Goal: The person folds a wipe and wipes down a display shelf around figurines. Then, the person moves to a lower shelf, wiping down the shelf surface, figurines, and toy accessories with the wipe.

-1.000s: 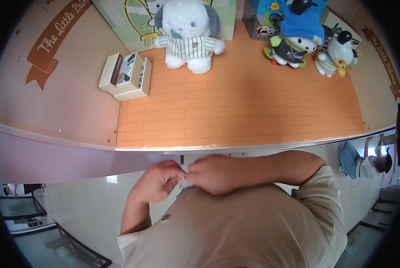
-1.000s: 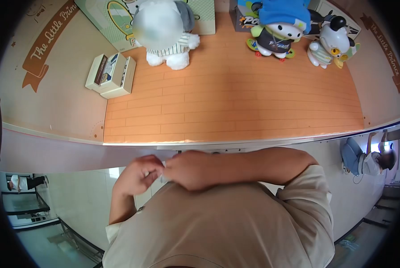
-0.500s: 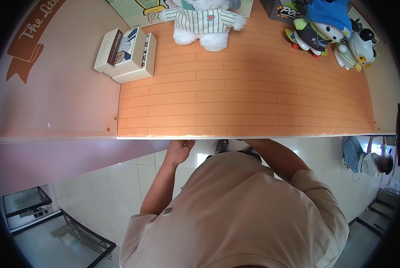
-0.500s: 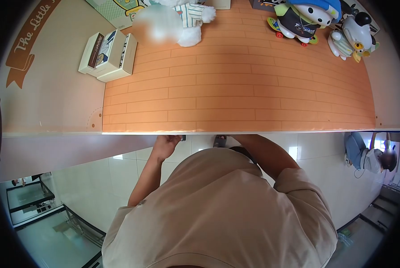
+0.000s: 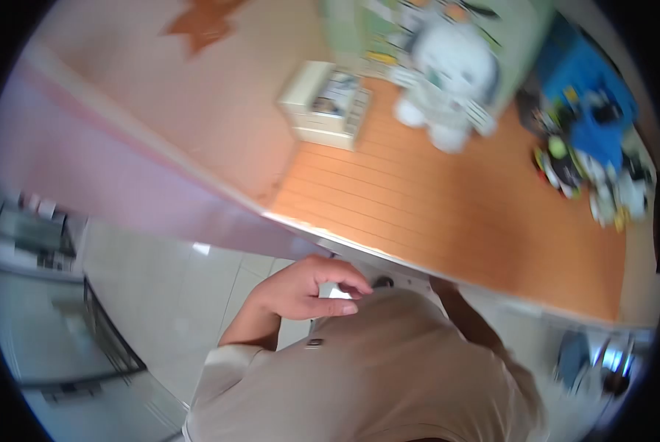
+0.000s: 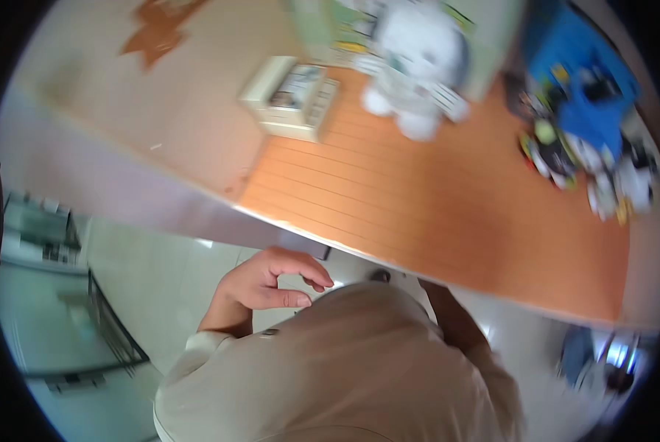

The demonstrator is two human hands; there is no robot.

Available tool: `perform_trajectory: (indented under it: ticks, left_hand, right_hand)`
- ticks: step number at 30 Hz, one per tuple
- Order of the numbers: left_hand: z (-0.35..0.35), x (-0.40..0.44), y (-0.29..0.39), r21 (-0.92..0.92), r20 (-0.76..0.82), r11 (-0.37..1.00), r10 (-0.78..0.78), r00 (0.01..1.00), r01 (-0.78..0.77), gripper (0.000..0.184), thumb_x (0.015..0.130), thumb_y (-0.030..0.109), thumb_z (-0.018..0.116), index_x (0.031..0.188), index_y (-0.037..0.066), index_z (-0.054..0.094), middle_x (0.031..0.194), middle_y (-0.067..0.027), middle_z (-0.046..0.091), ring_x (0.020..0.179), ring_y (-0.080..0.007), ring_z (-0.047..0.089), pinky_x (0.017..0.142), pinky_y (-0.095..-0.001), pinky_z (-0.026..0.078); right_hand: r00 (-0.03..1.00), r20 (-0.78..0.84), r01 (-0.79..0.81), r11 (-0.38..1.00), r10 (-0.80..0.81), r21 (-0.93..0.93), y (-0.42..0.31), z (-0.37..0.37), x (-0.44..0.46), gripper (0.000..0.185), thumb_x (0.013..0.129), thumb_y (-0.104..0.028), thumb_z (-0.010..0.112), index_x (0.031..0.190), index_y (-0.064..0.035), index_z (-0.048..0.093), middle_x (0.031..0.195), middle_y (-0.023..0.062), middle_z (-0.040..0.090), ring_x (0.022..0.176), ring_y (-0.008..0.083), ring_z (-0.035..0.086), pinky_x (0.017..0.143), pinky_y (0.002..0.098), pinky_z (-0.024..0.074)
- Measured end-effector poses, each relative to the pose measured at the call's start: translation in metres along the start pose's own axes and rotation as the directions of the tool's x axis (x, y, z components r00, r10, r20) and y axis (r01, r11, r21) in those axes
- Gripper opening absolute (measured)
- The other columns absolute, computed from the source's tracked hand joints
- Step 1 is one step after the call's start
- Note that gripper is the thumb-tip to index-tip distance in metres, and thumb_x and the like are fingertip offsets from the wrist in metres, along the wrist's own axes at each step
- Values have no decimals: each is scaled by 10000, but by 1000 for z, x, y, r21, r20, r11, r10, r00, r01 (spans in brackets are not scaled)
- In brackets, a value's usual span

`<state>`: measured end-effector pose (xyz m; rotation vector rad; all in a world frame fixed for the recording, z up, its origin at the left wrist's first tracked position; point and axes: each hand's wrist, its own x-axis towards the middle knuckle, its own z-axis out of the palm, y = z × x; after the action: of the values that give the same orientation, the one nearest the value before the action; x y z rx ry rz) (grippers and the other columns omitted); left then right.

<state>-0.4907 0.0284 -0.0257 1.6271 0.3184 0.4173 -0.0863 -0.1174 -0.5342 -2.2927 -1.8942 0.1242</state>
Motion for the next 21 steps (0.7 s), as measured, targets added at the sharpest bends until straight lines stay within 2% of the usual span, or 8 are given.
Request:
perform_trajectory:
  ticks: [1,2,3,4,6,8,13,21]
  left_hand:
    - [-5,3,15,68,-113,995,83,990,-75,206,928,-28,771,1132,-9,752,1102,-125,785,902,-216,715,822,-319,564]
    - [-9,9,26,155,-226,978,173,959,-140,190,931,-33,763,1120,-11,754,1071,-120,787,870,-201,706,803,-308,561]
    - [-11,22,25,271,-393,940,305,867,-208,124,945,-29,747,1067,-8,759,967,-84,767,797,-173,667,746,-285,541]
    - [-10,33,28,380,-535,905,383,753,-190,56,951,14,711,1001,12,734,831,-36,668,692,-153,540,668,-289,463]
    - [-22,61,8,561,-609,802,568,554,-204,44,905,22,722,948,19,731,803,-38,659,667,-160,531,631,-284,442]
    - [-21,70,10,617,-657,781,576,485,-92,38,888,54,712,885,17,714,774,-58,667,655,-211,560,631,-315,466]
    - [-14,88,-11,756,-629,640,651,425,139,111,885,102,679,815,17,688,763,-98,683,654,-287,585,640,-363,492]
    - [-18,95,-16,728,-686,549,585,433,410,155,884,120,651,781,8,682,771,-109,703,673,-317,597,653,-377,501]
  right_hand:
    - [996,-13,90,993,-92,-70,-8,-36,0,603,1110,-436,471,1606,-94,493,1626,164,543,1408,459,548,1190,567,432]
    - [994,-68,101,981,-91,164,-14,-41,-1,560,1062,-400,552,1524,-85,580,1395,191,708,1186,511,654,999,578,544]
    - [987,92,125,990,-131,71,-20,-77,2,510,1024,-351,622,1475,-112,624,1139,195,766,992,495,686,851,557,570]
    - [967,-129,238,956,-218,171,-29,-90,10,580,987,-302,681,1539,-166,572,1120,206,722,950,471,673,832,552,569]
    - [992,114,24,976,-50,218,-54,-145,23,487,999,-388,687,1346,-47,703,1306,189,743,1106,426,719,951,536,567]
    - [994,110,-11,969,-17,247,-57,-146,25,535,995,-389,678,1408,-51,638,1247,233,734,1073,455,707,917,544,566]
    - [994,-59,97,986,-90,133,-42,-119,29,534,1018,-346,645,1461,-58,568,1141,266,736,930,487,710,825,549,574]
    - [963,-176,226,969,-206,101,-47,-127,29,358,1031,-335,620,1214,-36,691,1040,243,753,798,469,700,679,543,556]
